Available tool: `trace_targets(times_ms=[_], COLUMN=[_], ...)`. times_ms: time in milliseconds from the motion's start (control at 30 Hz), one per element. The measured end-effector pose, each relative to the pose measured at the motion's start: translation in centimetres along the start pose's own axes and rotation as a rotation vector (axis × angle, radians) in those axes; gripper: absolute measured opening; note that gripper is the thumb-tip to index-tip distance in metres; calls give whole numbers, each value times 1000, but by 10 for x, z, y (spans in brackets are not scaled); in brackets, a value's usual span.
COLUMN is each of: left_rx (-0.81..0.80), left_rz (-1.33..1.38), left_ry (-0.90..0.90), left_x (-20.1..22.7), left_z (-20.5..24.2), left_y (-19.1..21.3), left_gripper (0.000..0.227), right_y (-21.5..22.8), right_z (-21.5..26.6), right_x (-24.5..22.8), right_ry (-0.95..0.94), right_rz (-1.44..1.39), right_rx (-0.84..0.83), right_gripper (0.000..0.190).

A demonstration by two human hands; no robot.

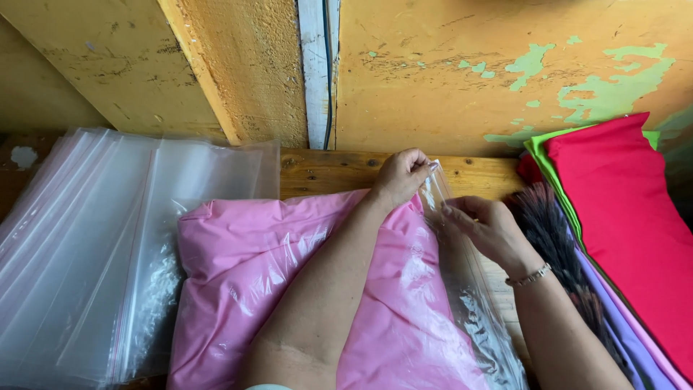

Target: Inserting a pink garment into a plastic bag, sealing the adhesive strip, and cleaning the package with a duster.

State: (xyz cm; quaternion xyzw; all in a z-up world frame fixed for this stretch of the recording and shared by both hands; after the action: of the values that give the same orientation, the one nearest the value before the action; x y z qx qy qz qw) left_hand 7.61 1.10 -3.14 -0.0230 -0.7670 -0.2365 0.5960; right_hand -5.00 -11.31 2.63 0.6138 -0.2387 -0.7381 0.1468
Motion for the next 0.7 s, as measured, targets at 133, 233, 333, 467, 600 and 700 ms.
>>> trace_targets(times_ms=[133, 233, 333, 467, 600, 700], left_rx=[15, 20, 43, 80, 71, 115], left_rz=[18, -30, -147, -165, -173, -131], left_ry=[5, -9, -56, -24, -14, -28], left_x=[-8, -3, 5, 1, 7, 9], left_z=[-5, -3, -1, -4, 0, -2], left_y=[1, 0, 2, 2, 4, 5], left_gripper=[7, 8, 10, 11, 11, 17], right_y=[-1, 1, 2, 5, 8, 9], right_z=[-23, -19, -11, 21, 48, 88], right_x=[19, 22, 36, 32, 64, 45], right_ry=[45, 19, -11, -54, -119, -214], right_rz=[-6, 29, 66, 74, 169, 438], right_rx=[28, 18, -7, 3, 37, 55], right_gripper=[22, 19, 22, 20, 20, 15])
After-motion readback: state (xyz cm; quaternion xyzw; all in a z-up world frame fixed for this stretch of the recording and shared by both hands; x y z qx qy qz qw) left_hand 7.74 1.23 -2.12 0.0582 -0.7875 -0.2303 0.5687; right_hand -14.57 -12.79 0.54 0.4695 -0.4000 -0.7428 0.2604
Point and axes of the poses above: each hand's wrist, its own z-axis away from the middle knuckle, its own y-axis out of the back of the hand, x = y × z, the point moved 3 cm from there along -z, towards the middle knuckle, and after that the axes turned 7 degrees about -z, right-handed, at the moved point
